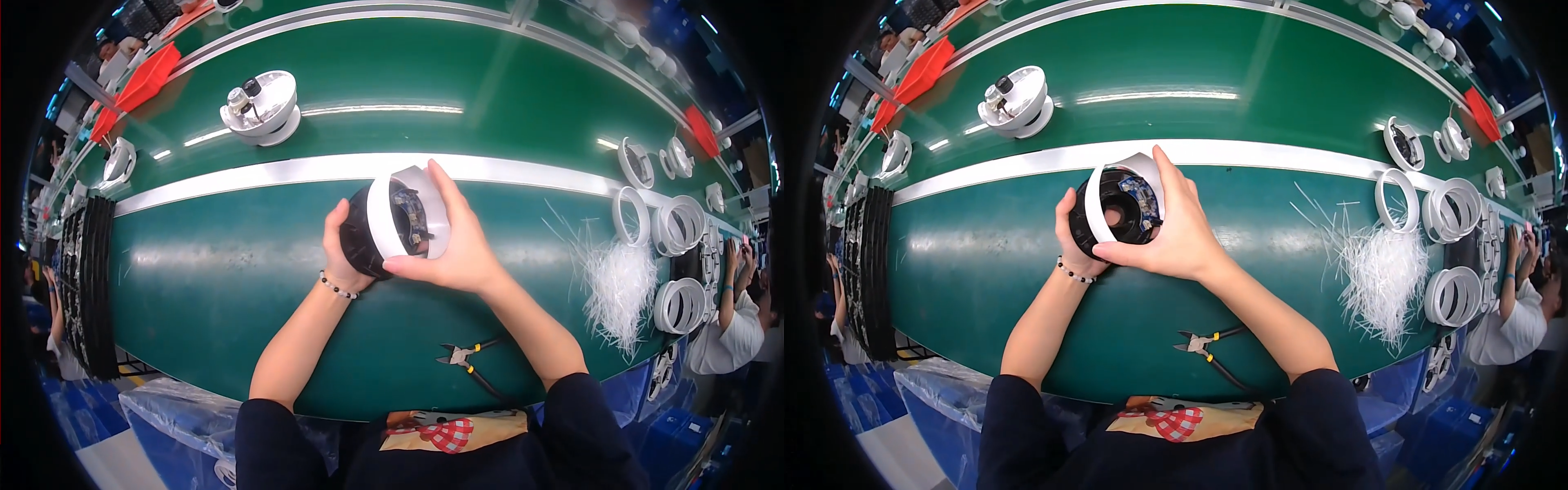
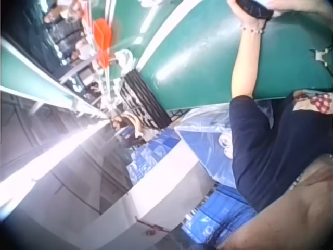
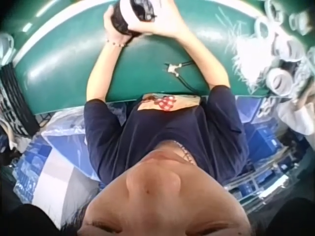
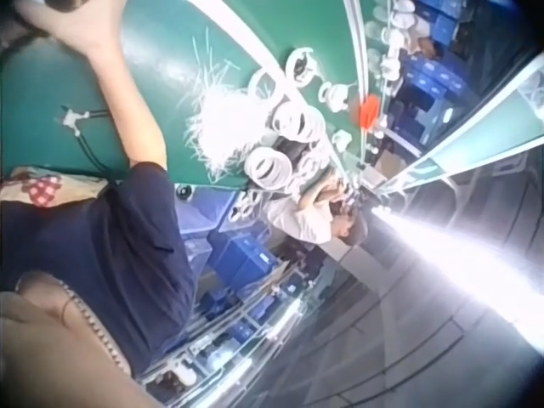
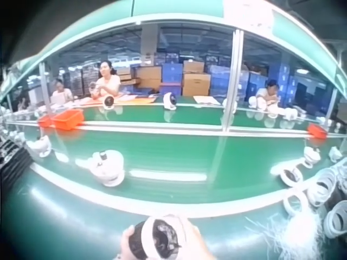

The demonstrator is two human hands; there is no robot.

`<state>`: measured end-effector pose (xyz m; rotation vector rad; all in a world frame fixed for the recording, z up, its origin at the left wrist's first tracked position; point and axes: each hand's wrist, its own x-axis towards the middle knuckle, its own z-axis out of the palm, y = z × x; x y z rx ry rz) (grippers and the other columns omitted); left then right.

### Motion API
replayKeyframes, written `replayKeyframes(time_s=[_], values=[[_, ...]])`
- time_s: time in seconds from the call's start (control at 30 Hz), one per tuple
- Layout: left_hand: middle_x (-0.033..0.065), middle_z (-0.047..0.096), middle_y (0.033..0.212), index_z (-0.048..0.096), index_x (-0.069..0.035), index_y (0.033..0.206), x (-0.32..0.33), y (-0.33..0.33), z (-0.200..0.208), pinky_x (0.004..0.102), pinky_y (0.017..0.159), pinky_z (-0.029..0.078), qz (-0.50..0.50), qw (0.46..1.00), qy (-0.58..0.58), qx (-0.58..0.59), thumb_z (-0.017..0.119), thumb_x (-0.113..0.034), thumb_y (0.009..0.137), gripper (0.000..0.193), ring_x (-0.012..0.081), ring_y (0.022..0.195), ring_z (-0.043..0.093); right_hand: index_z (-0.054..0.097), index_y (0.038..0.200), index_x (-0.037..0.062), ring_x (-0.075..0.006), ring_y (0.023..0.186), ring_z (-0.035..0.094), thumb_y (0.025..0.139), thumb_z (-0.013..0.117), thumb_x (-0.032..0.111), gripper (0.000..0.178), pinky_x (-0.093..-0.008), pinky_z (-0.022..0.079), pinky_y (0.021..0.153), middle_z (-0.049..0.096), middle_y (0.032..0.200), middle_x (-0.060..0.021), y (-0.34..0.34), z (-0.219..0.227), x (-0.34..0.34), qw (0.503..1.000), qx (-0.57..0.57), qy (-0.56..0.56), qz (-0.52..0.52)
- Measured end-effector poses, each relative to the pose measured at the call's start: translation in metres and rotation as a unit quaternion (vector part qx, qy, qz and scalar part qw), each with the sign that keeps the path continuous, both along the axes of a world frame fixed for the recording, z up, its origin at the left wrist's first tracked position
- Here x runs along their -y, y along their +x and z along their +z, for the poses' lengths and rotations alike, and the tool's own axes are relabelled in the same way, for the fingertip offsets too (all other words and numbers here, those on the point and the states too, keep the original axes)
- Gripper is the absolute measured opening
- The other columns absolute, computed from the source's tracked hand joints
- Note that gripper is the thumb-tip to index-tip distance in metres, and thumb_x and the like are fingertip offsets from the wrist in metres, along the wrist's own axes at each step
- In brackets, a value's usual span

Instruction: Assembling circular device components and managing wiring on a factory production line.

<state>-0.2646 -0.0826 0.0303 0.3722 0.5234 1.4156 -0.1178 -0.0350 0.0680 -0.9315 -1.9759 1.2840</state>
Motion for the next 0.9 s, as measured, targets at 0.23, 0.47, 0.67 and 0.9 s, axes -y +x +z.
replayKeyframes(time_s=[0.23, 0.47, 0.67, 0.9], values=[[0.0140, 0.044, 0.122, 0.026, -0.007, 0.132, -0.002, 0.006, -0.001, 0.0394, 0.091, 0.041, 0.031, 0.999, 0.009, -0.040, 0.032, -0.049, 0.084, 0.065, 0.0259, 0.109, 0.047, 0.015, 0.131, -0.0074, -0.0362, 0.118, 0.031, 0.050, 0.081, 0.040, 0.115, -0.0431, 0.028, 0.098, 0.029, 0.125, -0.0254, -0.004, -0.010, 0.007, 0.998, 0.046, 0.041, -0.004], [0.0126, 0.041, 0.125, 0.021, -0.010, 0.135, 0.000, 0.015, 0.000, 0.0367, 0.095, 0.037, 0.052, 0.998, 0.024, -0.001, 0.024, -0.066, 0.082, 0.078, 0.0230, 0.112, 0.044, 0.014, 0.130, -0.0073, -0.0393, 0.118, 0.026, 0.048, 0.080, 0.046, 0.118, -0.0450, 0.027, 0.097, 0.024, 0.128, -0.0259, -0.014, -0.013, 0.007, 0.987, 0.088, 0.133, -0.002], [0.0113, 0.047, 0.120, 0.039, -0.005, 0.125, 0.001, 0.002, -0.005, 0.0355, 0.093, 0.039, 0.015, 0.999, -0.012, -0.046, 0.018, -0.072, 0.078, 0.084, 0.0223, 0.110, 0.046, 0.016, 0.129, -0.0088, -0.0407, 0.116, 0.028, 0.046, 0.080, 0.046, 0.118, -0.0463, 0.028, 0.096, 0.025, 0.127, -0.0265, -0.021, -0.006, 0.008, 0.981, 0.148, 0.122, -0.012], [0.0121, 0.049, 0.117, 0.041, -0.004, 0.122, 0.005, -0.010, -0.009, 0.0354, 0.092, 0.039, -0.017, 0.999, 0.022, 0.017, 0.022, -0.066, 0.081, 0.077, 0.0233, 0.107, 0.048, 0.020, 0.128, -0.0089, -0.0397, 0.112, 0.031, 0.044, 0.077, 0.047, 0.116, -0.0484, 0.031, 0.090, 0.027, 0.124, -0.0243, -0.027, -0.005, 0.014, 0.969, 0.166, 0.182, -0.002]])
